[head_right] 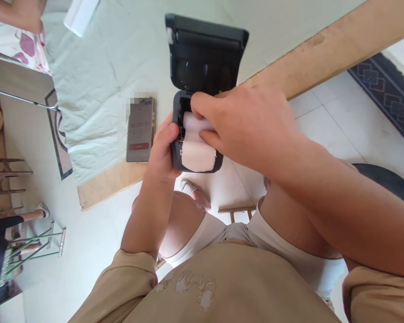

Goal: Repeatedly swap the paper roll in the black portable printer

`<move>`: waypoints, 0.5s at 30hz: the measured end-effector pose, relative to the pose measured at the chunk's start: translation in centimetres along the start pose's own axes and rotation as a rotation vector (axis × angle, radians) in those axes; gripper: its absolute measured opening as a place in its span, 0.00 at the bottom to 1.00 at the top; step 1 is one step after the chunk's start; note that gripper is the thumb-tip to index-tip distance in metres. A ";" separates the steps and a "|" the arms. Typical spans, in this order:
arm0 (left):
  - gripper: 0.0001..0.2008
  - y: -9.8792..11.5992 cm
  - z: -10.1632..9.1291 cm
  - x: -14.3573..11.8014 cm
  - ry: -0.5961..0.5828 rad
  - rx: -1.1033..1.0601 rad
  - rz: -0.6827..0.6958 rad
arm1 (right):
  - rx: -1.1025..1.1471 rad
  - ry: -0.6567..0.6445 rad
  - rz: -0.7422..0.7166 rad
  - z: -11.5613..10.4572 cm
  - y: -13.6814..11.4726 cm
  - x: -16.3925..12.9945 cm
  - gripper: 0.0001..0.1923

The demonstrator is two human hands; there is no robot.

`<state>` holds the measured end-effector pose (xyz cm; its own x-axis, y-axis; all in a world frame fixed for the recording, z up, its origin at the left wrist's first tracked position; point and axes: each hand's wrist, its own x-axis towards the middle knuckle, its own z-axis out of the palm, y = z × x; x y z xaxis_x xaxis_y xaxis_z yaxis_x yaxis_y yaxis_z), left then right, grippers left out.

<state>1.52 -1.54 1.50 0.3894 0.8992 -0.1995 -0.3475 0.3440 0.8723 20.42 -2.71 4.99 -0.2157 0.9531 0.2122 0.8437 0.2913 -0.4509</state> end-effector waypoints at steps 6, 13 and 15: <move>0.08 -0.3 -0.7 0.2 0.095 -0.059 0.041 | 0.473 0.012 -0.069 -1.8 0.2 0.2 0.16; 0.15 -0.3 -0.8 0.8 0.233 -0.080 0.042 | 1.162 0.387 0.486 -2.4 3.9 3.4 0.06; 0.18 -0.4 -0.9 0.8 0.206 -0.109 0.066 | 1.044 0.507 0.516 -1.7 5.8 3.7 0.04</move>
<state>1.21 -0.73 0.56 0.1846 0.9531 -0.2400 -0.4612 0.2996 0.8352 25.41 2.37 4.65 0.4280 0.9037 0.0115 -0.0639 0.0429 -0.9970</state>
